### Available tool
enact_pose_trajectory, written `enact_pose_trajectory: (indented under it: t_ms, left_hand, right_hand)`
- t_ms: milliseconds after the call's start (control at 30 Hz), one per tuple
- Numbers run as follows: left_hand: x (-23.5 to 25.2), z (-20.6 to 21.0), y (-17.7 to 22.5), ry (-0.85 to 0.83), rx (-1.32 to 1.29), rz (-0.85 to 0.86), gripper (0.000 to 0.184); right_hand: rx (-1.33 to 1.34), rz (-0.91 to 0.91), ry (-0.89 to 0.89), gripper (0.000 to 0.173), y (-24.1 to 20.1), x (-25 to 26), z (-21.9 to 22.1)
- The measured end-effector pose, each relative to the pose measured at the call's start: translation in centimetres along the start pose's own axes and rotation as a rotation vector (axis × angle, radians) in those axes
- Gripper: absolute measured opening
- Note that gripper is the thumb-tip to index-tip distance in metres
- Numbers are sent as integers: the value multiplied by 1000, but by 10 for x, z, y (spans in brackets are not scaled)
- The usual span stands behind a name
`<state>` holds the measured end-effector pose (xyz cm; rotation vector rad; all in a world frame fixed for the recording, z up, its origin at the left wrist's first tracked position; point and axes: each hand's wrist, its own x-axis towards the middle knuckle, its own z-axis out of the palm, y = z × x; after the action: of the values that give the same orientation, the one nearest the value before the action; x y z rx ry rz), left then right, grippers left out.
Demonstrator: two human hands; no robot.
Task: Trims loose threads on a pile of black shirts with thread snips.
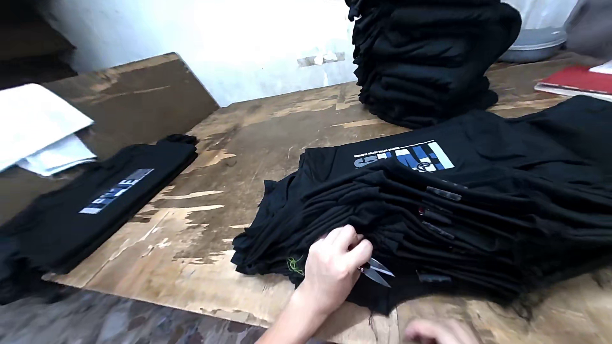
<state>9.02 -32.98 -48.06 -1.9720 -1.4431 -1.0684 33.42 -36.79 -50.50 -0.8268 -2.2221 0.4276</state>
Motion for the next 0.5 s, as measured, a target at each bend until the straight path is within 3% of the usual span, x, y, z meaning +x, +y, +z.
enact_pose_trajectory:
  t_ms: [33,100,167,300,400,500]
  left_hand:
    - [-3,-2,0,-22,-53,-33,12]
    - [-7,-9,3,-77,-173,-128,24]
    - [-10,-18,5,-119,-281,-195,29]
    - [-23,-32,1,-78,-342,-268,34]
    - [-32,-35,2,-8,-269,-335,18]
    - [-25,-35,6,75,-137,-428,23]
  right_hand:
    - [-80,53,10,36,-2,6,-5]
    - [-273,101,-137,44,-5,25,-8]
    - [-313,32,-239,48,-6,38,-3]
    - [-136,-125,-168,60,-6,46,4]
    - [-122,-95,-86,55,-6,50,10]
    - [-164,-113,5,48,-12,58,20]
